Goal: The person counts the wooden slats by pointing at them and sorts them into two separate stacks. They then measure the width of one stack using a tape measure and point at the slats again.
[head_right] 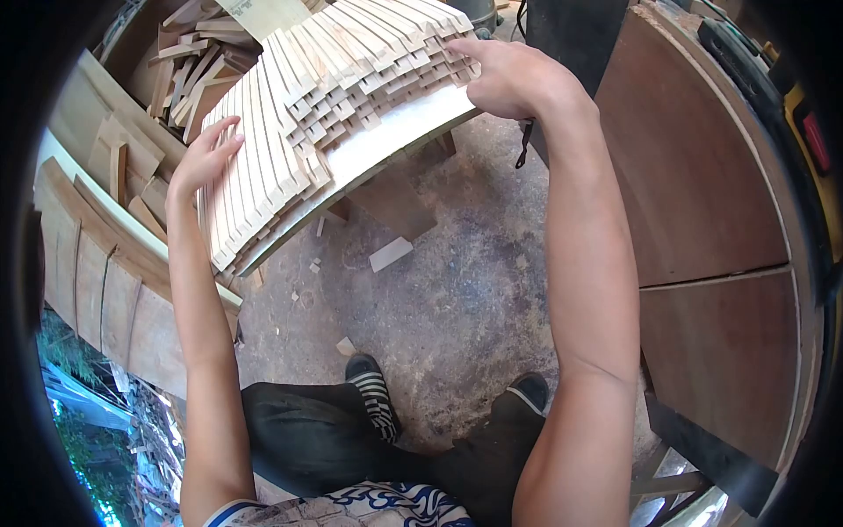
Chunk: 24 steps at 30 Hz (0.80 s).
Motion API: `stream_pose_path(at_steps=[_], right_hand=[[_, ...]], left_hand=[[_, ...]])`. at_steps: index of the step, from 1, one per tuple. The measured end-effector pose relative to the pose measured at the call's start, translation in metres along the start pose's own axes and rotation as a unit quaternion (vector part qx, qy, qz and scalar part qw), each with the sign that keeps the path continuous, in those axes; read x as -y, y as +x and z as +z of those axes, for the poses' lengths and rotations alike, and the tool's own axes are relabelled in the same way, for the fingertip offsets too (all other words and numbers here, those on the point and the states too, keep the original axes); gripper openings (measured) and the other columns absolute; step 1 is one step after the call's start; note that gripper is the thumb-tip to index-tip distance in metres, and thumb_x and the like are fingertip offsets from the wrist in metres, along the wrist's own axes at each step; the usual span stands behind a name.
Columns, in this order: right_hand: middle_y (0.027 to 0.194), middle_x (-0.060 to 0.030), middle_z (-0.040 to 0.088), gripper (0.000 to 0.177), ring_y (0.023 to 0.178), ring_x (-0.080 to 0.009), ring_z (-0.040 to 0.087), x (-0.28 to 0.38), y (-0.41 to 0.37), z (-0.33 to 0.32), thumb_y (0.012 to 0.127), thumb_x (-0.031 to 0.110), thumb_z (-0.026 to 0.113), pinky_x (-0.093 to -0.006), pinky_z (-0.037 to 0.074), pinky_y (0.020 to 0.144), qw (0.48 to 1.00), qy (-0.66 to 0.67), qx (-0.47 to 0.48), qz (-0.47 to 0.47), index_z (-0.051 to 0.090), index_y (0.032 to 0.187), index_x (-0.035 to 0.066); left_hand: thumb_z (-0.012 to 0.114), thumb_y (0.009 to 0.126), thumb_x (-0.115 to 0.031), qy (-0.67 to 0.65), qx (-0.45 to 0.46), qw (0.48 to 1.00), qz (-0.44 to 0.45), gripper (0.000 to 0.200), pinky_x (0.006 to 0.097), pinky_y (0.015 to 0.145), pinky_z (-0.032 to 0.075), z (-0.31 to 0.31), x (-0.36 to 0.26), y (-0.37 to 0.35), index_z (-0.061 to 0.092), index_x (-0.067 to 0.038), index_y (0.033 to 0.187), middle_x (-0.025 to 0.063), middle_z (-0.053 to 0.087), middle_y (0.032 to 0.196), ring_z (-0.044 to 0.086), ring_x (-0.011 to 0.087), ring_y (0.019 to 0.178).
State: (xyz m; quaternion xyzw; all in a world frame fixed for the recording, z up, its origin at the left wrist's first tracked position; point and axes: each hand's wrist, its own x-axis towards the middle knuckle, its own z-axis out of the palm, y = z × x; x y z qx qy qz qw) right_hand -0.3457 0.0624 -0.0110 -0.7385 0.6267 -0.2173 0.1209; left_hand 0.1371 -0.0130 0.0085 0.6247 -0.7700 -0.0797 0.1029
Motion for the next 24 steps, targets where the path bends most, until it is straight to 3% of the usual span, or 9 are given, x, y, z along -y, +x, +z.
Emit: stream_pose_path(at_steps=[2, 12, 14, 15, 17, 20, 24], right_hand=[[0.111, -0.0230, 0.075, 0.082, 0.102, -0.0353, 0.072, 0.004, -0.002, -0.005, 0.077, 0.004, 0.051, -0.0425, 0.055, 0.094, 0.998, -0.024, 0.049, 0.024, 0.051, 0.156, 0.026], [0.117, -0.0233, 0.074, 0.077, 0.109, -0.0366, 0.072, -0.008, 0.001, 0.000, 0.077, 0.001, 0.050, -0.0422, 0.055, 0.096, 0.995, 0.004, 0.086, 0.041, 0.058, 0.150, 0.022], [0.113, -0.0221, 0.075, 0.078, 0.100, -0.0331, 0.073, -0.012, 0.001, 0.011, 0.077, 0.001, 0.049, -0.0408, 0.057, 0.090, 0.999, -0.036, 0.035, -0.008, 0.058, 0.151, 0.024], [0.113, -0.0221, 0.075, 0.078, 0.100, -0.0331, 0.073, -0.010, -0.001, 0.007, 0.077, 0.001, 0.049, -0.0408, 0.057, 0.090, 0.999, -0.035, 0.035, -0.008, 0.058, 0.151, 0.024], [0.104, -0.0202, 0.076, 0.079, 0.085, -0.0271, 0.073, -0.003, -0.005, -0.004, 0.077, 0.001, 0.048, -0.0384, 0.057, 0.079, 0.995, -0.009, 0.092, 0.042, 0.058, 0.152, 0.025], [0.096, -0.0183, 0.075, 0.080, 0.074, -0.0224, 0.069, -0.007, -0.005, -0.002, 0.076, 0.000, 0.048, -0.0362, 0.055, 0.071, 0.997, 0.012, 0.073, 0.030, 0.059, 0.151, 0.025], [0.096, -0.0186, 0.075, 0.081, 0.075, -0.0226, 0.069, -0.001, -0.008, -0.010, 0.075, 0.000, 0.050, -0.0362, 0.055, 0.071, 0.990, -0.008, 0.132, 0.057, 0.059, 0.150, 0.026]], left_hand=[[0.067, 0.098, -0.046, 0.002, -0.003, 1.000, 0.004, 0.067, 0.0399, 0.121, 0.037, 0.001, 0.003, 0.002, 0.056, -0.005, 0.150, 0.0199, 0.057, 0.153, 0.051, 0.0310, 0.145], [0.067, 0.097, -0.047, -0.004, 0.004, 1.000, -0.004, 0.065, 0.0402, 0.118, 0.040, 0.001, 0.007, 0.004, 0.057, -0.008, 0.149, 0.0202, 0.060, 0.150, 0.054, 0.0321, 0.141], [0.067, 0.097, -0.047, -0.003, 0.000, 1.000, 0.000, 0.066, 0.0405, 0.118, 0.040, 0.002, 0.007, 0.004, 0.057, -0.008, 0.149, 0.0203, 0.060, 0.150, 0.054, 0.0322, 0.141], [0.067, 0.097, -0.047, -0.003, -0.005, 1.000, 0.003, 0.066, 0.0407, 0.118, 0.040, 0.003, 0.008, 0.005, 0.057, -0.009, 0.149, 0.0205, 0.060, 0.149, 0.054, 0.0322, 0.141], [0.067, 0.097, -0.047, -0.002, -0.003, 1.000, -0.001, 0.066, 0.0409, 0.118, 0.040, 0.002, 0.010, 0.006, 0.057, -0.009, 0.149, 0.0206, 0.060, 0.150, 0.054, 0.0324, 0.142], [0.067, 0.097, -0.048, -0.001, 0.001, 1.000, -0.013, 0.066, 0.0411, 0.119, 0.039, 0.003, 0.009, 0.006, 0.057, -0.010, 0.150, 0.0210, 0.059, 0.150, 0.053, 0.0329, 0.143], [0.067, 0.097, -0.049, -0.005, -0.003, 1.000, -0.014, 0.066, 0.0416, 0.119, 0.039, 0.004, 0.008, 0.005, 0.058, -0.011, 0.150, 0.0220, 0.059, 0.150, 0.053, 0.0342, 0.143]])
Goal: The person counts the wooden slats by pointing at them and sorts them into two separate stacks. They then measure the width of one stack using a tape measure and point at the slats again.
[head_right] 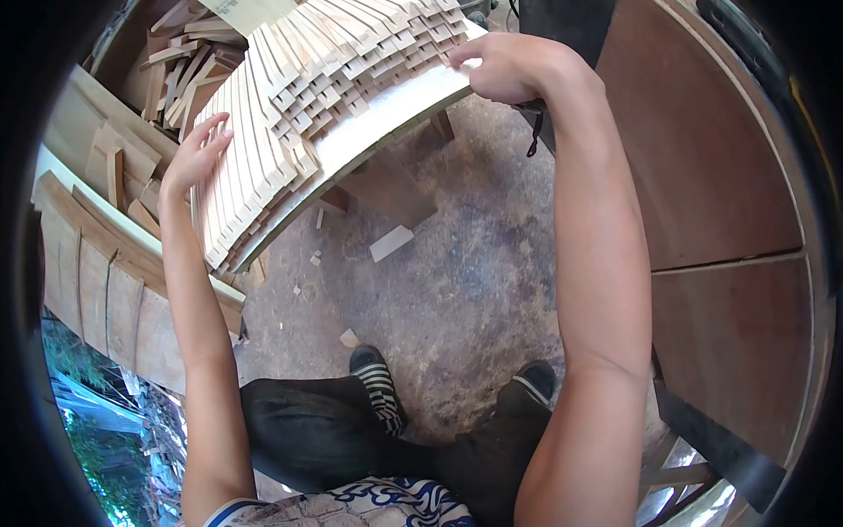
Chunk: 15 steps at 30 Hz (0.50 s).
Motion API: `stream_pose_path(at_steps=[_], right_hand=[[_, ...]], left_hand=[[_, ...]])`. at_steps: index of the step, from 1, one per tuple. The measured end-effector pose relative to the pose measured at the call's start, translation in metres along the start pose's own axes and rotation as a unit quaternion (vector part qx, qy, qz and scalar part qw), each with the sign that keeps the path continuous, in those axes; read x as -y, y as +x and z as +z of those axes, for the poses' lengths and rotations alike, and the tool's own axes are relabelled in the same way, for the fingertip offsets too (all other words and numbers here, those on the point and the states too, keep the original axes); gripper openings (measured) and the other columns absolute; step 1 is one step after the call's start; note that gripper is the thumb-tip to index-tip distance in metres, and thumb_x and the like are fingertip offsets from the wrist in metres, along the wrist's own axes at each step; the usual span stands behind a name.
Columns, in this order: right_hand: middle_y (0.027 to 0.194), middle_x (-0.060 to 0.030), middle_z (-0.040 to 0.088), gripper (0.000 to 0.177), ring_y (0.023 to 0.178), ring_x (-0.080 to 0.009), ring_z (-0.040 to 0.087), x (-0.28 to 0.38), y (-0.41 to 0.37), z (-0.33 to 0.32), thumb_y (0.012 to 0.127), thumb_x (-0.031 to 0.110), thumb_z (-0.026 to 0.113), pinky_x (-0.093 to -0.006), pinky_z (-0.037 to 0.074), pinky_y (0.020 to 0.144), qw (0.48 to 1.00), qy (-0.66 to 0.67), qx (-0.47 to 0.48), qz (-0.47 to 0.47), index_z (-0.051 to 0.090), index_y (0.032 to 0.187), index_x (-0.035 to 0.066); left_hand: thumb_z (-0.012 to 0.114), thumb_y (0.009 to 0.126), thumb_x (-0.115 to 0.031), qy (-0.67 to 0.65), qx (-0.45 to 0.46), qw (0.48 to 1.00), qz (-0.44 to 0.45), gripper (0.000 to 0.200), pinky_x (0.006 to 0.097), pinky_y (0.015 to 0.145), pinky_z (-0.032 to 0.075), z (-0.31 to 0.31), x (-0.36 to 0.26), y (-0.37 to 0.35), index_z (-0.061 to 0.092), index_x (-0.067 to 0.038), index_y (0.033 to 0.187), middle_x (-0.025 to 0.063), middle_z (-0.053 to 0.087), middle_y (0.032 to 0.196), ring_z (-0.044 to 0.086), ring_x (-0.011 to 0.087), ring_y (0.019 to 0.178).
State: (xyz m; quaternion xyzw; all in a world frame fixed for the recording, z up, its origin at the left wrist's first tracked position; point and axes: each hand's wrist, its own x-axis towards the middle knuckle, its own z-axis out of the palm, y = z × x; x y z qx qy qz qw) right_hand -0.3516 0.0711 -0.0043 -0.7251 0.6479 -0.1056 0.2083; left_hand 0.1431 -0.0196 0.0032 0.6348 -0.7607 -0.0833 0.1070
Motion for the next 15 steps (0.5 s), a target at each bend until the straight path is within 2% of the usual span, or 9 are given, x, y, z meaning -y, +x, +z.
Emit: stream_pose_path(at_steps=[3, 7, 8, 9, 11, 15], right_hand=[[0.100, -0.0195, 0.075, 0.080, 0.081, -0.0241, 0.072, 0.001, 0.000, 0.002, 0.074, 0.000, 0.052, -0.0367, 0.057, 0.074, 1.000, -0.014, 0.010, 0.022, 0.061, 0.149, 0.027], [0.116, -0.0214, 0.075, 0.083, 0.097, -0.0292, 0.073, -0.002, 0.005, 0.008, 0.075, 0.001, 0.053, -0.0373, 0.057, 0.085, 0.999, -0.031, 0.011, -0.032, 0.057, 0.153, 0.028], [0.122, -0.0215, 0.074, 0.085, 0.104, -0.0311, 0.072, -0.002, 0.007, 0.010, 0.075, 0.001, 0.053, -0.0373, 0.056, 0.090, 0.998, -0.023, 0.015, -0.061, 0.055, 0.155, 0.029], [0.122, -0.0215, 0.074, 0.085, 0.104, -0.0311, 0.072, 0.000, 0.008, 0.012, 0.075, 0.001, 0.053, -0.0373, 0.056, 0.090, 0.998, -0.023, 0.015, -0.062, 0.055, 0.155, 0.029], [0.132, -0.0209, 0.071, 0.087, 0.114, -0.0323, 0.070, 0.004, 0.010, 0.016, 0.075, 0.001, 0.052, -0.0366, 0.054, 0.098, 0.999, -0.026, 0.038, -0.025, 0.051, 0.157, 0.031], [0.134, -0.0206, 0.070, 0.087, 0.118, -0.0322, 0.069, 0.010, 0.009, 0.017, 0.076, 0.001, 0.052, -0.0360, 0.054, 0.098, 0.999, -0.013, 0.048, 0.008, 0.051, 0.158, 0.032]], left_hand=[[0.067, 0.097, -0.049, -0.008, -0.001, 1.000, 0.000, 0.066, 0.0418, 0.119, 0.039, 0.002, 0.005, 0.003, 0.058, -0.011, 0.150, 0.0224, 0.059, 0.150, 0.053, 0.0342, 0.143], [0.067, 0.097, -0.050, -0.006, 0.000, 1.000, -0.003, 0.066, 0.0419, 0.119, 0.038, 0.000, 0.001, 0.000, 0.058, -0.011, 0.149, 0.0224, 0.059, 0.150, 0.052, 0.0339, 0.144], [0.065, 0.099, -0.049, -0.002, 0.010, 1.000, -0.004, 0.065, 0.0434, 0.120, 0.037, -0.001, 0.000, 0.000, 0.056, -0.010, 0.151, 0.0207, 0.057, 0.152, 0.049, 0.0370, 0.145], [0.063, 0.102, -0.048, 0.002, 0.020, 1.000, -0.004, 0.064, 0.0449, 0.121, 0.036, -0.002, -0.001, -0.001, 0.055, -0.010, 0.153, 0.0190, 0.055, 0.155, 0.047, 0.0400, 0.146], [0.063, 0.102, -0.048, 0.002, 0.020, 1.000, -0.003, 0.064, 0.0448, 0.121, 0.036, -0.002, -0.002, -0.001, 0.055, -0.010, 0.153, 0.0190, 0.055, 0.155, 0.047, 0.0397, 0.146], [0.063, 0.102, -0.047, -0.009, 0.014, 1.000, 0.005, 0.064, 0.0447, 0.121, 0.036, -0.001, -0.001, -0.001, 0.055, -0.009, 0.152, 0.0198, 0.055, 0.154, 0.047, 0.0386, 0.146]])
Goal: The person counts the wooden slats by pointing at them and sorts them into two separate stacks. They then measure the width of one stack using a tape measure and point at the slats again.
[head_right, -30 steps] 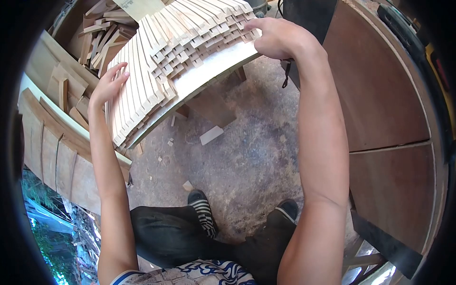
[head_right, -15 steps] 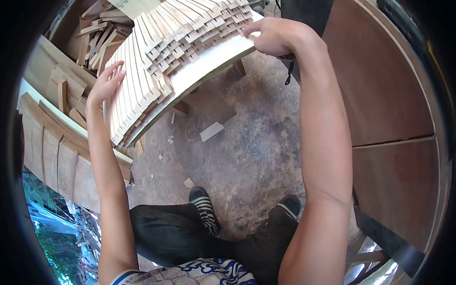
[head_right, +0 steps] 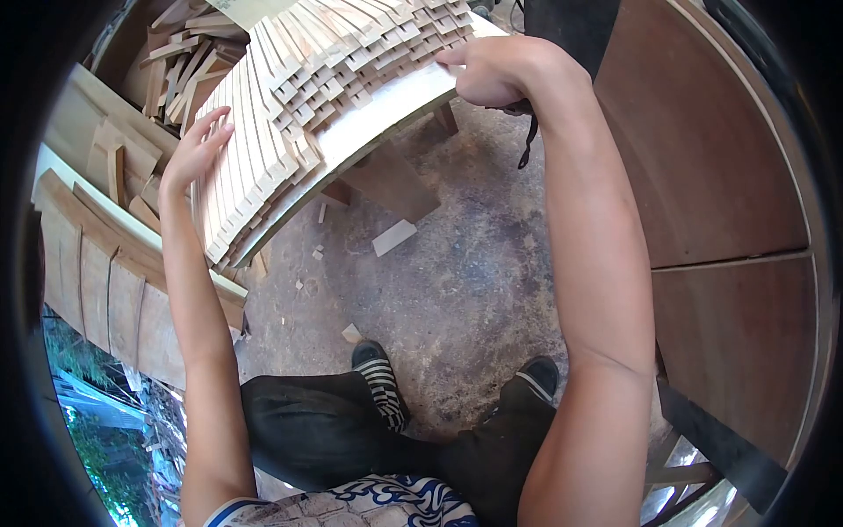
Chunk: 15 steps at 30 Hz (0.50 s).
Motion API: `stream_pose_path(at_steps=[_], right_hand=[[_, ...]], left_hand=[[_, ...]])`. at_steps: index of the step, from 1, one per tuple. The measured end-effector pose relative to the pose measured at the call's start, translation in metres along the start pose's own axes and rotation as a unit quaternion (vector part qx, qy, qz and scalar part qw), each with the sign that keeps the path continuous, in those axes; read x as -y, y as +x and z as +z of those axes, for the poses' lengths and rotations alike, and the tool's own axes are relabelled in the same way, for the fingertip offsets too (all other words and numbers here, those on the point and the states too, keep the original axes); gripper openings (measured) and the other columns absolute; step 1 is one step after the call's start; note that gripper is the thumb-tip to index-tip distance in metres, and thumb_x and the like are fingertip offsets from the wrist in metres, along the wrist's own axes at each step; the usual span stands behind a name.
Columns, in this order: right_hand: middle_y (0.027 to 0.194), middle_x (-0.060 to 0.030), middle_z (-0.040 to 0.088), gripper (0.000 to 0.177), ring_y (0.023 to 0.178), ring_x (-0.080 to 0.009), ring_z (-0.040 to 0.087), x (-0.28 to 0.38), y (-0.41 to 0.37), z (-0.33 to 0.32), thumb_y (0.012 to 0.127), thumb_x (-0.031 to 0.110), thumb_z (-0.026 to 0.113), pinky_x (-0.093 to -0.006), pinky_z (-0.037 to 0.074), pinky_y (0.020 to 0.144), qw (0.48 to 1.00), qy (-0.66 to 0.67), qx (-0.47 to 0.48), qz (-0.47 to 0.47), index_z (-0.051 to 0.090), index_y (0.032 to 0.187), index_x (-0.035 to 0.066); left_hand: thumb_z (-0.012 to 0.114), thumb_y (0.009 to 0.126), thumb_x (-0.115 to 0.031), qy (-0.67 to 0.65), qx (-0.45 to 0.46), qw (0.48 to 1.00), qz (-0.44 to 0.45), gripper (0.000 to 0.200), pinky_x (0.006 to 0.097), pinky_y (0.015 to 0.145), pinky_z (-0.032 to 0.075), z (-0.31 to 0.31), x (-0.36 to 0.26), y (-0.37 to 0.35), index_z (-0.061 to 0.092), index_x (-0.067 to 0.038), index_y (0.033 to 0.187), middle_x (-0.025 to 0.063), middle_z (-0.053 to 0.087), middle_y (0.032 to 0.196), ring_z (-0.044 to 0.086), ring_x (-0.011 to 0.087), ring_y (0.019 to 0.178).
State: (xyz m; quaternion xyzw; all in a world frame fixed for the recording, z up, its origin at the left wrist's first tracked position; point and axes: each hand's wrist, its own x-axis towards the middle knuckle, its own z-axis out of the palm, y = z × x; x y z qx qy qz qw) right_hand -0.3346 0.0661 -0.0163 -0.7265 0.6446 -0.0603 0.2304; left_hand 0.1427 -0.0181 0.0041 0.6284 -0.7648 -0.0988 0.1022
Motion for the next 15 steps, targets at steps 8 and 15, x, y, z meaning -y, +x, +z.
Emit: stream_pose_path(at_steps=[8, 15], right_hand=[[0.135, -0.0223, 0.069, 0.084, 0.119, -0.0340, 0.069, 0.005, -0.008, -0.011, 0.079, 0.001, 0.051, -0.0363, 0.054, 0.100, 1.000, 0.008, -0.016, -0.007, 0.051, 0.158, 0.029], [0.134, -0.0218, 0.069, 0.083, 0.120, -0.0350, 0.069, 0.001, -0.003, -0.005, 0.080, 0.002, 0.051, -0.0380, 0.054, 0.102, 0.996, -0.032, -0.070, -0.046, 0.050, 0.158, 0.028]], left_hand=[[0.066, 0.097, -0.050, 0.002, -0.014, 1.000, 0.011, 0.068, 0.0403, 0.119, 0.038, 0.001, 0.002, 0.001, 0.057, -0.008, 0.149, 0.0207, 0.058, 0.151, 0.052, 0.0321, 0.143], [0.065, 0.102, -0.044, 0.005, 0.006, 1.000, -0.016, 0.063, 0.0439, 0.122, 0.035, -0.001, -0.002, 0.000, 0.054, -0.007, 0.152, 0.0198, 0.055, 0.154, 0.048, 0.0335, 0.146]])
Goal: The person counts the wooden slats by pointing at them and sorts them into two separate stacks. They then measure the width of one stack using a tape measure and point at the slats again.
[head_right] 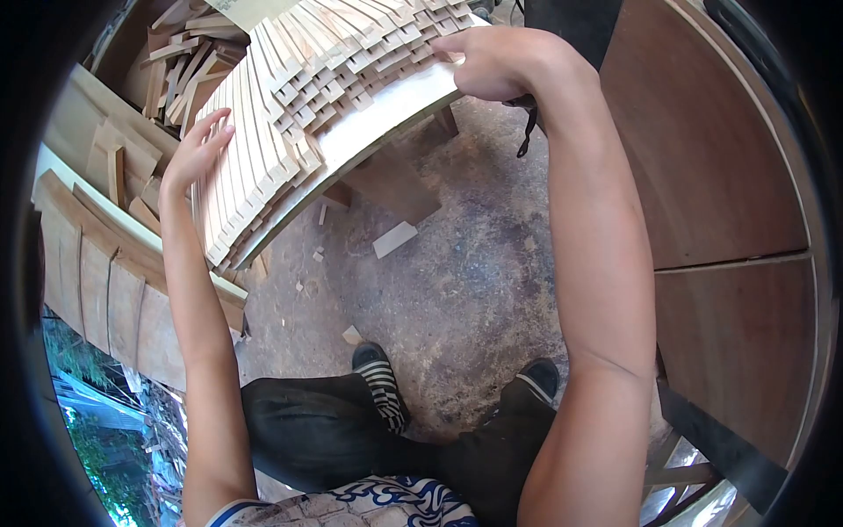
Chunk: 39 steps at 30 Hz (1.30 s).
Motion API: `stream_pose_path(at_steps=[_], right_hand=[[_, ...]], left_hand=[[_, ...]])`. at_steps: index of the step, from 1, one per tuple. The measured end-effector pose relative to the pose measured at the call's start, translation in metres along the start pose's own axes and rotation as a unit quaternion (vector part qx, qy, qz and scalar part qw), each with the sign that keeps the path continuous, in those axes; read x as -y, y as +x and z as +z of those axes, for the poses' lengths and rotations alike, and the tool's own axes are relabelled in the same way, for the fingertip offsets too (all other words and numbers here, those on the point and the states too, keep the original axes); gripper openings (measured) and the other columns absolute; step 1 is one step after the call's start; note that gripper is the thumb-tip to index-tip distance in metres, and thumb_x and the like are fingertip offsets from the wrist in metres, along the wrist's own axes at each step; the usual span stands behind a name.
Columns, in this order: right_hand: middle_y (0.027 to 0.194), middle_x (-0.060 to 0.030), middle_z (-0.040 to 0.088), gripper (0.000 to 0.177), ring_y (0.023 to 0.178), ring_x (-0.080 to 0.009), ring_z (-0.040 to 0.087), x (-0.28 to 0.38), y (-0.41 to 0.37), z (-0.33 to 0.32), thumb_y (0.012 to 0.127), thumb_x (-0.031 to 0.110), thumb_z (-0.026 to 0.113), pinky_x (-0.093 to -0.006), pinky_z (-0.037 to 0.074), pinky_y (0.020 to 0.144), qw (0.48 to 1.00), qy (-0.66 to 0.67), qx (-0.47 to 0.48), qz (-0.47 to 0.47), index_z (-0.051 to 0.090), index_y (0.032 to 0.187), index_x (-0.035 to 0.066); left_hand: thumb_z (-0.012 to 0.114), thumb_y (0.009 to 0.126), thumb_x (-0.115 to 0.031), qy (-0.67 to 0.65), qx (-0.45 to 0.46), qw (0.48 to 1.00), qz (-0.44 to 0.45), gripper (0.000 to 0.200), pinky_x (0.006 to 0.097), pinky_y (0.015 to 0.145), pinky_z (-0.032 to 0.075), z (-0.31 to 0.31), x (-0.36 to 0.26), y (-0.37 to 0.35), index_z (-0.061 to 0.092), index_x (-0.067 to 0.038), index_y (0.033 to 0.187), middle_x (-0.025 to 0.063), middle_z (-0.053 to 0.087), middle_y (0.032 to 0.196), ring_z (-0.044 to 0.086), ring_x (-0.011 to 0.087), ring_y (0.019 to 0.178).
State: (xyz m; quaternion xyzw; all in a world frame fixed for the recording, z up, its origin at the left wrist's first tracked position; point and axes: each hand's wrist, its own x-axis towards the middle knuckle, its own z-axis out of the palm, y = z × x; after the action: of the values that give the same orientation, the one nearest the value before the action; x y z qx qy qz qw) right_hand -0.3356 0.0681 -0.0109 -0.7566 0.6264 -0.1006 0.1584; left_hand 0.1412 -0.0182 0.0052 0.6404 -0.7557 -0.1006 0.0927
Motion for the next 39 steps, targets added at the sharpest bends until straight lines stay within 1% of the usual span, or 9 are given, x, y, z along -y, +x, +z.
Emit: stream_pose_path(at_steps=[15, 17, 23, 26, 33, 35, 36, 38, 39], right_hand=[[0.128, -0.0239, 0.071, 0.092, 0.108, -0.0342, 0.072, 0.000, -0.001, -0.005, 0.074, 0.002, 0.050, -0.0412, 0.056, 0.098, 0.998, 0.062, -0.019, 0.010, 0.045, 0.161, 0.032], [0.124, -0.0242, 0.072, 0.092, 0.104, -0.0334, 0.073, -0.004, 0.006, 0.005, 0.075, 0.002, 0.050, -0.0422, 0.056, 0.097, 0.993, 0.048, -0.099, -0.035, 0.044, 0.161, 0.032], [0.124, -0.0260, 0.071, 0.092, 0.106, -0.0353, 0.073, 0.012, -0.002, -0.010, 0.076, 0.002, 0.050, -0.0436, 0.057, 0.098, 0.997, 0.059, -0.050, 0.024, 0.041, 0.163, 0.031], [0.126, -0.0267, 0.070, 0.091, 0.108, -0.0370, 0.072, -0.005, 0.016, 0.003, 0.076, 0.003, 0.050, -0.0434, 0.057, 0.097, 0.992, 0.023, -0.117, -0.050, 0.041, 0.163, 0.031], [0.124, -0.0275, 0.071, 0.088, 0.111, -0.0376, 0.071, -0.005, 0.024, 0.015, 0.079, 0.003, 0.051, -0.0428, 0.057, 0.097, 0.988, 0.026, -0.143, -0.044, 0.041, 0.163, 0.030], [0.118, -0.0248, 0.073, 0.087, 0.102, -0.0345, 0.072, -0.010, 0.026, 0.015, 0.080, 0.002, 0.050, -0.0420, 0.058, 0.089, 0.986, 0.019, -0.153, -0.065, 0.042, 0.162, 0.031], [0.118, -0.0248, 0.073, 0.087, 0.102, -0.0345, 0.072, 0.013, 0.006, 0.006, 0.080, 0.002, 0.050, -0.0420, 0.058, 0.089, 0.986, 0.019, -0.153, -0.066, 0.042, 0.162, 0.031], [0.128, -0.0218, 0.072, 0.034, 0.114, -0.0358, 0.069, 0.080, -0.051, -0.019, 0.096, 0.008, 0.062, -0.0411, 0.054, 0.101, 0.966, 0.170, -0.175, 0.090, 0.070, 0.128, -0.002], [0.128, -0.0218, 0.072, 0.034, 0.114, -0.0358, 0.069, 0.069, -0.041, -0.020, 0.096, 0.008, 0.062, -0.0411, 0.054, 0.101, 0.966, 0.169, -0.175, 0.089, 0.070, 0.128, -0.002]], left_hand=[[0.065, 0.102, -0.044, 0.009, -0.006, 1.000, 0.021, 0.064, 0.0406, 0.120, 0.036, 0.000, 0.000, -0.001, 0.054, -0.007, 0.152, 0.0185, 0.056, 0.154, 0.050, 0.0290, 0.145], [0.065, 0.102, -0.044, 0.008, 0.000, 1.000, 0.023, 0.063, 0.0408, 0.120, 0.036, -0.001, 0.003, 0.002, 0.054, -0.007, 0.152, 0.0184, 0.056, 0.154, 0.050, 0.0295, 0.145], [0.065, 0.102, -0.043, 0.004, -0.006, 1.000, 0.021, 0.062, 0.0415, 0.121, 0.035, -0.001, 0.000, -0.001, 0.055, -0.007, 0.152, 0.0196, 0.056, 0.154, 0.049, 0.0320, 0.146], [0.066, 0.100, -0.045, 0.002, -0.013, 1.000, 0.024, 0.064, 0.0407, 0.120, 0.037, 0.001, -0.001, -0.002, 0.056, -0.007, 0.150, 0.0197, 0.057, 0.152, 0.050, 0.0319, 0.145], [0.067, 0.097, -0.048, -0.002, -0.025, 0.999, 0.031, 0.066, 0.0398, 0.119, 0.038, 0.001, 0.000, -0.002, 0.058, -0.007, 0.148, 0.0193, 0.059, 0.151, 0.052, 0.0315, 0.143], [0.067, 0.097, -0.048, 0.000, -0.025, 0.999, 0.034, 0.066, 0.0400, 0.119, 0.038, 0.001, 0.000, -0.002, 0.058, -0.007, 0.148, 0.0193, 0.059, 0.151, 0.052, 0.0316, 0.143], [0.067, 0.097, -0.048, 0.003, -0.024, 0.999, 0.038, 0.066, 0.0401, 0.119, 0.038, 0.001, 0.000, -0.002, 0.058, -0.007, 0.148, 0.0193, 0.059, 0.151, 0.052, 0.0317, 0.143], [0.067, 0.097, -0.048, 0.002, -0.025, 0.999, 0.040, 0.066, 0.0403, 0.119, 0.038, 0.002, 0.004, 0.000, 0.058, -0.007, 0.148, 0.0193, 0.059, 0.151, 0.052, 0.0319, 0.143], [0.067, 0.097, -0.048, 0.002, -0.027, 0.999, 0.044, 0.066, 0.0405, 0.119, 0.038, 0.002, 0.006, 0.001, 0.058, -0.007, 0.149, 0.0194, 0.058, 0.151, 0.052, 0.0321, 0.143]])
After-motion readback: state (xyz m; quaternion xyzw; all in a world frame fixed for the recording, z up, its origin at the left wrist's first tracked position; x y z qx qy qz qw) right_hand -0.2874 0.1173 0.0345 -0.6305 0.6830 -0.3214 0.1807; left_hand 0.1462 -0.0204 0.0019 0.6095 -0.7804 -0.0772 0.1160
